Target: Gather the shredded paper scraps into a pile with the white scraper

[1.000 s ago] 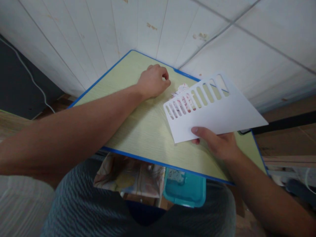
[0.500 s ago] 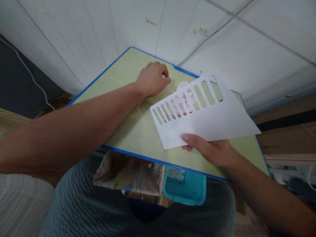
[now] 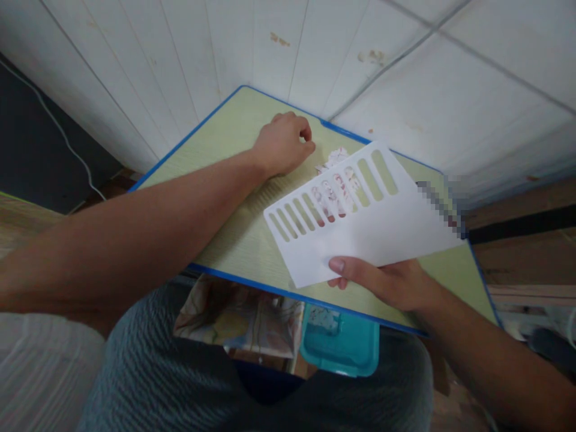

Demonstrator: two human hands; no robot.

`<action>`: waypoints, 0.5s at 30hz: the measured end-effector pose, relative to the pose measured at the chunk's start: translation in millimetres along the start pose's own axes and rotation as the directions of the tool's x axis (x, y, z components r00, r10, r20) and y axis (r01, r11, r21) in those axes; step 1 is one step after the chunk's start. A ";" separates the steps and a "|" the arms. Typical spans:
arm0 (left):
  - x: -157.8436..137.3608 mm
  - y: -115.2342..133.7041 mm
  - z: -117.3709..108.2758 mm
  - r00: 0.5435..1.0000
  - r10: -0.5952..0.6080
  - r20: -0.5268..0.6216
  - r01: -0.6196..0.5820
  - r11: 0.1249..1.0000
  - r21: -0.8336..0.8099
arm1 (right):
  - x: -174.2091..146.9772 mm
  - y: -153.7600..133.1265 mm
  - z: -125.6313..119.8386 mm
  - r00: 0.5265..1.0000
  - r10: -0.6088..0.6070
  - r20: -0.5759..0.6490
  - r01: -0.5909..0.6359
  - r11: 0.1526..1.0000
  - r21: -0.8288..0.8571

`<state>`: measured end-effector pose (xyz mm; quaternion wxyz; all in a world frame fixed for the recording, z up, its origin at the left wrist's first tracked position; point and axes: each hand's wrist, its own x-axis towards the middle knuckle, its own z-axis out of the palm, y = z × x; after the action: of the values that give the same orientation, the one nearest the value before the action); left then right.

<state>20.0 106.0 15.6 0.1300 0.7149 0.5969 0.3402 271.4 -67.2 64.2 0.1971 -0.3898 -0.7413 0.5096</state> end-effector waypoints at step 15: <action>-0.9 1.1 -3.4 0.999 -0.021 0.026 0.022 0.999 -0.039 | 2.9 -1.4 0.0 0.983 -0.018 -0.181 0.016 1.000 -0.014</action>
<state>18.5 104.1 18.4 0.1555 0.7100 0.5961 0.3412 269.1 -65.2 65.2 0.2655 -0.4291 -0.7269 0.4658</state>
